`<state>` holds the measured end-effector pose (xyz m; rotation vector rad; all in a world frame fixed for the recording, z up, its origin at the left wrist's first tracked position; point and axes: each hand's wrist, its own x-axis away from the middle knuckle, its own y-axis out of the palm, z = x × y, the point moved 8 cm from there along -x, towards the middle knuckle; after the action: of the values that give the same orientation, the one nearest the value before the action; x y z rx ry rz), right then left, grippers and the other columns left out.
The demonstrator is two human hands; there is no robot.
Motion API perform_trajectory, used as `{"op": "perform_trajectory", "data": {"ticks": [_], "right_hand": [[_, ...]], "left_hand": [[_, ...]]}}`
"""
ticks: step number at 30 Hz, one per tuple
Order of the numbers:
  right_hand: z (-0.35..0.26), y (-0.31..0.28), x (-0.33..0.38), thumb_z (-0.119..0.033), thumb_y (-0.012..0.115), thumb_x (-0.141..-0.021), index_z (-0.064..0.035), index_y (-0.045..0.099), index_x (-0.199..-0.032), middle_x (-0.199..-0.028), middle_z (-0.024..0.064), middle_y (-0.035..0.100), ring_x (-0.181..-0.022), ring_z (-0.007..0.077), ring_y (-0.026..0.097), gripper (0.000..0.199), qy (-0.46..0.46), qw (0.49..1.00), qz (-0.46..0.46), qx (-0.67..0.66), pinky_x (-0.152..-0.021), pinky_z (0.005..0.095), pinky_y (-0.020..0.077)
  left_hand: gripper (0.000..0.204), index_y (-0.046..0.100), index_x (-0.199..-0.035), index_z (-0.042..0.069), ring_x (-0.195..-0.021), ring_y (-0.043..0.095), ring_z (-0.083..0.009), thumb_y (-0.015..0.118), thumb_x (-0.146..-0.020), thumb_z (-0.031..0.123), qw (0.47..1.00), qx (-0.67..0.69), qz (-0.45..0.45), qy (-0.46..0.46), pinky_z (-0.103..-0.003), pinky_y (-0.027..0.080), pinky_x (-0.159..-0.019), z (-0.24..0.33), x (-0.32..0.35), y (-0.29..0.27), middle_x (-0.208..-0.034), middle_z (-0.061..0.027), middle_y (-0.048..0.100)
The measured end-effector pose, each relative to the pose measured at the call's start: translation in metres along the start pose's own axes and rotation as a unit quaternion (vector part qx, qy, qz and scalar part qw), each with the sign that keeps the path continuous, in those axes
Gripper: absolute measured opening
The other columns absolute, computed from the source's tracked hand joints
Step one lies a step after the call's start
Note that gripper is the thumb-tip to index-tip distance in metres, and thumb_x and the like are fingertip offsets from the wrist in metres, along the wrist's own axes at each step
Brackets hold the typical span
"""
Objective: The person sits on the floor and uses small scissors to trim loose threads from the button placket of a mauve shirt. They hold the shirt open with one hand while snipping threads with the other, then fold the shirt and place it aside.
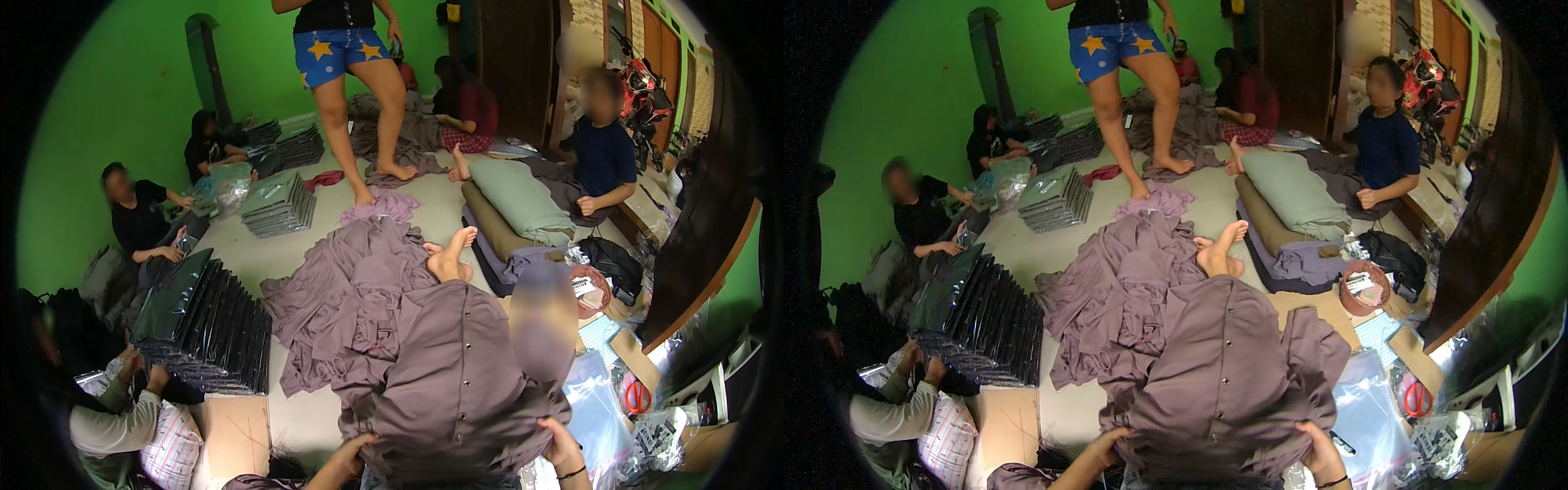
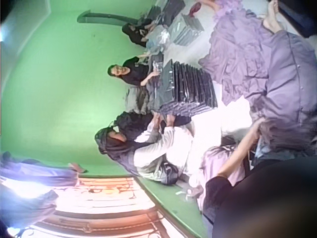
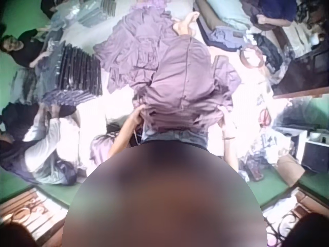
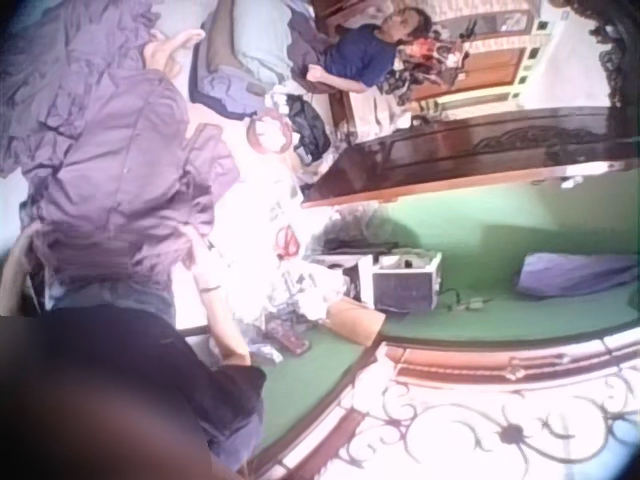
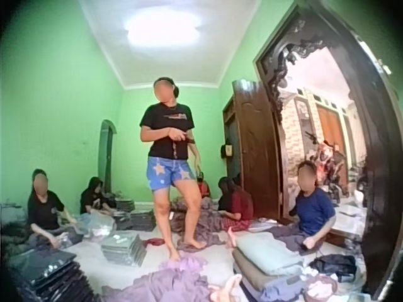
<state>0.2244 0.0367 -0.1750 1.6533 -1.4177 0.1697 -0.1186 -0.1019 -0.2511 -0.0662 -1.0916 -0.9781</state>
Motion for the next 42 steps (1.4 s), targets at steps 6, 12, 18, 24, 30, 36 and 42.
{"op": "perform_trajectory", "data": {"ticks": [6, 12, 18, 24, 30, 36, 42], "right_hand": [[-0.138, 0.055, 0.050, -0.007, 0.054, -0.069, -0.0024, 0.056, -0.083, -0.080, 0.0054, 0.058, -0.075, 0.0166, 0.055, 0.014, -0.274, 0.961, -0.030, 0.002, -0.070, 0.0283, 0.0468], [-0.247, 0.130, 0.179, -0.027, 0.050, -0.079, -0.0026, 0.046, -0.108, -0.107, 0.0103, 0.048, -0.099, 0.0188, 0.046, 0.039, -0.723, 0.597, 0.177, 0.300, -0.086, 0.0310, 0.0365], [-0.322, 0.350, 0.076, -0.018, 0.057, -0.077, 0.0021, 0.047, -0.104, -0.103, 0.0122, 0.054, -0.098, 0.0213, 0.049, 0.035, -0.599, 0.662, -0.275, 0.356, -0.087, 0.0320, 0.0378], [-0.374, 0.493, -0.024, -0.013, 0.055, -0.078, -0.0032, 0.056, -0.085, -0.086, 0.0091, 0.060, -0.080, 0.0197, 0.058, 0.012, -0.325, 0.807, -0.472, 0.142, -0.076, 0.0341, 0.0487], [-0.359, 0.552, -0.038, -0.010, 0.054, -0.076, -0.0022, 0.054, -0.087, -0.086, 0.0075, 0.058, -0.080, 0.0185, 0.057, 0.014, -0.379, 0.743, -0.539, 0.117, -0.076, 0.0311, 0.0482], [-0.237, 0.461, -0.216, -0.019, 0.059, -0.072, -0.0084, 0.054, -0.089, -0.092, 0.0018, 0.056, -0.090, 0.0135, 0.051, 0.020, -0.333, 0.864, -0.372, 0.070, -0.083, 0.0285, 0.0398], [-0.011, 0.254, -0.366, -0.009, 0.057, -0.062, -0.0054, 0.043, -0.089, -0.063, 0.0040, 0.042, -0.050, 0.0148, 0.047, 0.031, -0.070, 0.963, -0.009, 0.261, -0.042, 0.0250, 0.0410]], "left_hand": [[0.022, 0.055, -0.093, -0.001, -0.065, 0.060, -0.0185, 0.057, -0.073, 0.008, 0.983, 0.026, -0.034, 0.178, -0.029, 0.051, -0.059, 0.130, 0.098, 0.069, -0.082, -0.0107, 0.061], [0.028, 0.051, -0.100, -0.002, -0.074, 0.059, -0.0150, 0.056, -0.074, 0.007, 0.898, -0.024, 0.002, 0.439, -0.024, 0.049, -0.057, 0.235, 0.227, 0.101, -0.090, -0.0111, 0.059], [0.022, 0.048, -0.103, -0.004, -0.092, 0.056, -0.0233, 0.045, -0.085, 0.008, 0.875, 0.099, -0.263, 0.394, -0.035, 0.048, -0.081, 0.386, 0.165, 0.146, -0.104, -0.0165, 0.054], [0.030, 0.046, -0.109, 0.003, -0.098, 0.054, -0.0269, 0.045, -0.081, 0.014, 0.824, 0.031, -0.062, 0.562, -0.043, 0.046, -0.084, 0.500, 0.183, 0.133, -0.108, -0.0140, 0.053], [0.019, 0.054, -0.092, -0.002, -0.087, 0.058, -0.0231, 0.050, -0.076, 0.008, 0.757, -0.002, -0.129, 0.641, -0.037, 0.047, -0.081, 0.561, 0.221, 0.108, -0.095, -0.0123, 0.058], [0.007, 0.052, -0.076, 0.011, -0.067, 0.052, -0.0117, 0.055, -0.071, 0.015, 0.833, -0.025, 0.021, 0.552, -0.027, 0.046, -0.059, 0.475, 0.079, -0.005, -0.074, 0.0010, 0.052], [0.024, 0.054, -0.090, 0.007, -0.082, 0.053, -0.0175, 0.055, -0.067, 0.014, 0.930, 0.116, 0.181, 0.298, -0.030, 0.043, -0.079, 0.267, -0.128, -0.107, -0.086, -0.0083, 0.055]]}}
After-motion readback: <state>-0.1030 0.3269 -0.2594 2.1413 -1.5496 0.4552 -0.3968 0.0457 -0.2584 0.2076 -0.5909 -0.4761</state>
